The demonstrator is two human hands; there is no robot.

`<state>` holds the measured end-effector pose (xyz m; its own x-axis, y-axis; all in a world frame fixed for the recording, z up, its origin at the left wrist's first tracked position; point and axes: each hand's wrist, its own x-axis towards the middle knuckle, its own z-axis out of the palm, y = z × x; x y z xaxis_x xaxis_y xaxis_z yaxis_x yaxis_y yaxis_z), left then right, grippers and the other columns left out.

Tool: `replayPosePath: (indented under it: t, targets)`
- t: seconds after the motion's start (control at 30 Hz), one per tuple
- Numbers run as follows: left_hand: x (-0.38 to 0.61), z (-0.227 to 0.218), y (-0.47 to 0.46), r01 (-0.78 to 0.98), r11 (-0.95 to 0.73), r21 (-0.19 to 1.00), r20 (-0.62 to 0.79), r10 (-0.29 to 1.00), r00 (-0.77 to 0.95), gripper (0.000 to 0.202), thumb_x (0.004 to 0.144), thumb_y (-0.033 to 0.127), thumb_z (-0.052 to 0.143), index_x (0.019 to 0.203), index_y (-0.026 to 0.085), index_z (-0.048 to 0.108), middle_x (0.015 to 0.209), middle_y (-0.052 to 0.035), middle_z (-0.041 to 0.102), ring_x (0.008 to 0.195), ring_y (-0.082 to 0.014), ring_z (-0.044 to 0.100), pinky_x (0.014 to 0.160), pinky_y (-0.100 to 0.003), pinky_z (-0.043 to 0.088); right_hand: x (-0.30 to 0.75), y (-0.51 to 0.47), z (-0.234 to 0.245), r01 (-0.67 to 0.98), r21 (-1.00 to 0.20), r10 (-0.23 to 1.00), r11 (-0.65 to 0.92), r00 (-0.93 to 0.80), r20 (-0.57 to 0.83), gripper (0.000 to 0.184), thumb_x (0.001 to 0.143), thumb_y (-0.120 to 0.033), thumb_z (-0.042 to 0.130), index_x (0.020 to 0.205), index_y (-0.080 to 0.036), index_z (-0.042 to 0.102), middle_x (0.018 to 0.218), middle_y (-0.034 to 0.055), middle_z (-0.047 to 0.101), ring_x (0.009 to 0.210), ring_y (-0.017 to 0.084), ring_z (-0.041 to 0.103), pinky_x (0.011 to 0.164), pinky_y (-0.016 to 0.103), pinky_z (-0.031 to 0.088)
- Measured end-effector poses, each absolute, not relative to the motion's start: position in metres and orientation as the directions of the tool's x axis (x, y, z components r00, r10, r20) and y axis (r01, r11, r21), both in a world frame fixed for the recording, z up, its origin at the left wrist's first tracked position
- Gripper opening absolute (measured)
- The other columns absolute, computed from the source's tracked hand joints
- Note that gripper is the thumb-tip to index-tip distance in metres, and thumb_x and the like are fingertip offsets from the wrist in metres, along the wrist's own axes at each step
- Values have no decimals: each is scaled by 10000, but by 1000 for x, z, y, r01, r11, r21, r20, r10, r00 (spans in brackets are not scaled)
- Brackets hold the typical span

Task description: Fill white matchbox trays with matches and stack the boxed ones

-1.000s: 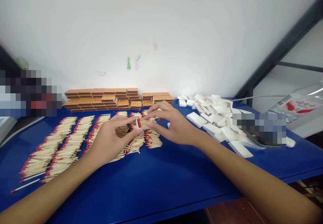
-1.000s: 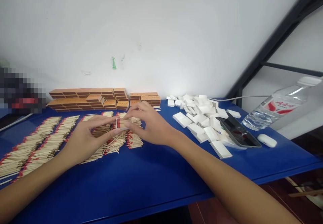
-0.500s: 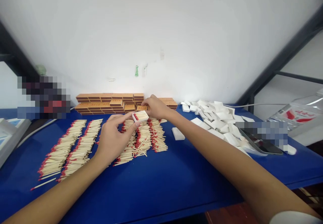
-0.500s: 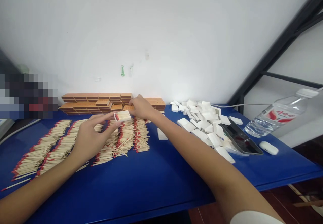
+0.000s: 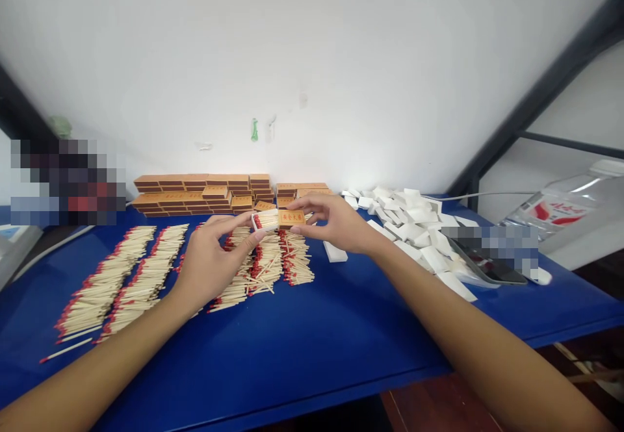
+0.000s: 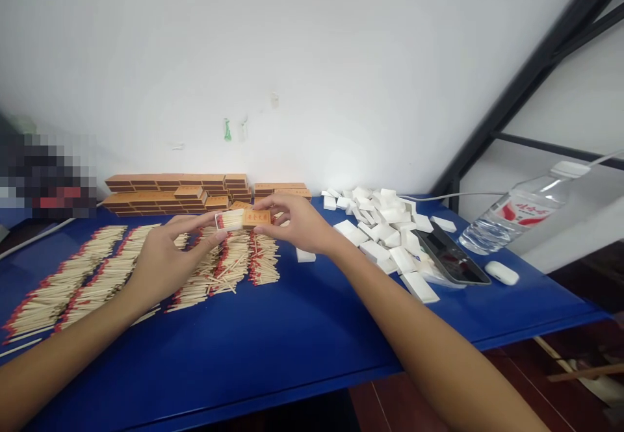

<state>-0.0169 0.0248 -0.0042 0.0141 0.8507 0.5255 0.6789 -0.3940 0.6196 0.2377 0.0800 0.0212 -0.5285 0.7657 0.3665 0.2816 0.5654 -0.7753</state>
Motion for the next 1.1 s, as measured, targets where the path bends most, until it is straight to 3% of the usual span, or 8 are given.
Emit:
replayPosePath:
  t: [0.13,0.27,0.63,0.83,1.0,1.1]
  targets:
    - [-20,-2,28,662,-431,613,522,850,71,507,862,598,710,1257,281,736,1226,-51,739,1130,-272,666,980,-380,516,241,85,20,225,-813,774,537,-514,369,424,810,-329,790,1218,-252,705,1312,74,686,1210,253,644,1006,461,587]
    - [-21,-1,30,625,-442,643,487,866,110,498,861,594,715,1227,258,751,1190,-62,752,1091,-271,688,978,-393,520,244,87,17,182,-836,771,517,-525,362,430,812,-302,791,1225,-253,686,1345,67,671,1252,256,630,1056,470,565]
    - [-17,-4,28,546,-476,689,436,875,213,457,799,543,805,1194,316,766,1156,-59,751,1130,-277,644,971,-429,524,221,61,18,43,-900,721,433,-616,318,350,864,-266,750,1207,-259,681,1246,48,712,1198,218,661,1043,426,567]
    - [-14,-4,24,484,-557,675,400,828,394,276,748,462,868,995,352,817,1066,-25,760,1084,-276,602,943,-422,504,216,50,22,-13,-889,610,458,-723,325,389,917,-216,679,1301,-283,666,1327,50,678,1194,209,666,1004,408,582]
    - [-15,-4,23,481,-537,693,409,842,351,368,710,504,882,1034,342,815,1012,-39,749,996,-271,621,877,-410,515,219,49,25,49,-879,611,474,-737,288,387,926,-218,662,1304,-301,673,1336,42,683,1186,205,672,1020,423,566]
    - [-16,-3,25,531,-526,664,433,850,300,351,729,505,869,1024,325,811,1018,-32,753,953,-252,647,852,-389,516,224,53,25,160,-770,612,618,-712,344,363,918,-260,691,1278,-300,691,1294,44,700,1181,209,655,1001,417,551]
